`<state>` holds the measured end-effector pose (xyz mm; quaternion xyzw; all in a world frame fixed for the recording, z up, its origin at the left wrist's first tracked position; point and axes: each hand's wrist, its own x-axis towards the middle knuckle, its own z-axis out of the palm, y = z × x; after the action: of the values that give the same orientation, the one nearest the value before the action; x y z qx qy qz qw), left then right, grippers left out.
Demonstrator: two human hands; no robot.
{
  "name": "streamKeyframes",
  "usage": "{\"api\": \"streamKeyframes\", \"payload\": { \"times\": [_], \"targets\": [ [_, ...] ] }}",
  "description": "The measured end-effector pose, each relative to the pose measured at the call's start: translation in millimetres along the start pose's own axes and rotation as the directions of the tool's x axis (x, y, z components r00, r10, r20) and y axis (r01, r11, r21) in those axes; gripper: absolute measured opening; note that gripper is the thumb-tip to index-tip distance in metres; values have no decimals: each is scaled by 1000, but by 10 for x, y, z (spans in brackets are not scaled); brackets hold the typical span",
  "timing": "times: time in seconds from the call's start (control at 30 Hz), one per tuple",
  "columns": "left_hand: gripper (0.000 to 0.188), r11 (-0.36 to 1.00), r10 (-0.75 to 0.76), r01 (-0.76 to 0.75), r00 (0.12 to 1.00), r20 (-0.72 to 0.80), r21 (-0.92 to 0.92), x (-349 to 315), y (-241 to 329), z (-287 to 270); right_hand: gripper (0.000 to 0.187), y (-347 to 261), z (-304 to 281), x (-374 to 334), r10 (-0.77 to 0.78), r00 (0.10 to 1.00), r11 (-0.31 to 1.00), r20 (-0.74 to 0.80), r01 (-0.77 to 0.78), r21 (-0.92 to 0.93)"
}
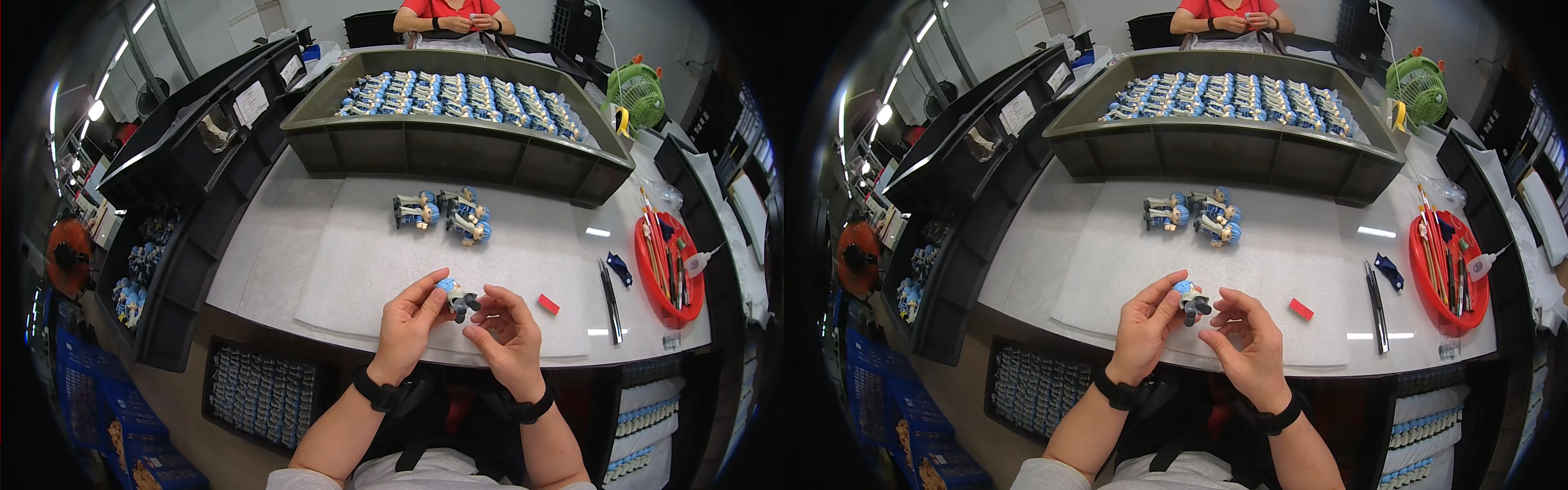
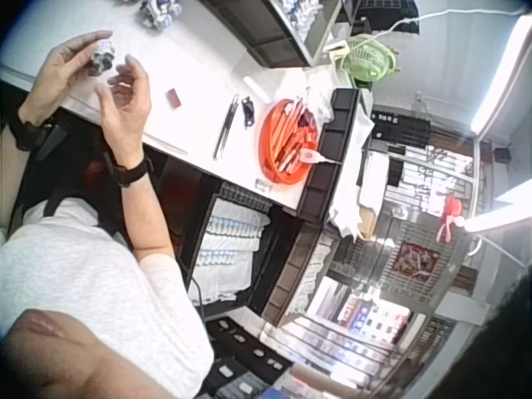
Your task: The person repeatedly picks up small blue-and-white figurines from a tray, attaches a small red piece to each one, and places the completed figures into a black bin. The process is repeated for multiple units.
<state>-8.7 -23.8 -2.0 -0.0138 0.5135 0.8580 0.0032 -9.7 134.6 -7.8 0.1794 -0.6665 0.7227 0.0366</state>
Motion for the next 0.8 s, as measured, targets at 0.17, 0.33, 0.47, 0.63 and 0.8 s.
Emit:
{"api": "streamKeyframes", "payload": {
  "times": [0.17, 0.33, 0.47, 0.63, 0.8],
  "targets": [
    [34, 1000, -4, 4, 1000, -10, -10, -5, 6, 6, 44, -12, -5, -2, 38, 999, 999, 16, -38, -14],
    [33, 1000, -2, 2, 1000, -2, 7, -8, 9, -1, 30, -48, -8, -5, 78, 997, 997, 8, -78, 7],
    [29, 997, 78, -78, 996, 41, -8, -6, -19, -4, 26, -69, -10, 2, 76, 997, 995, 0, -76, 59],
    [28, 994, 113, -114, 991, 78, 5, -14, -9, -4, 26, -90, -7, 8, 75, 997, 995, -18, -74, 68],
    [27, 991, 136, -136, 988, 76, 1, -39, 4, -12, 26, -51, 3, -10, 72, 997, 994, -11, -71, 87]
  ]
}}
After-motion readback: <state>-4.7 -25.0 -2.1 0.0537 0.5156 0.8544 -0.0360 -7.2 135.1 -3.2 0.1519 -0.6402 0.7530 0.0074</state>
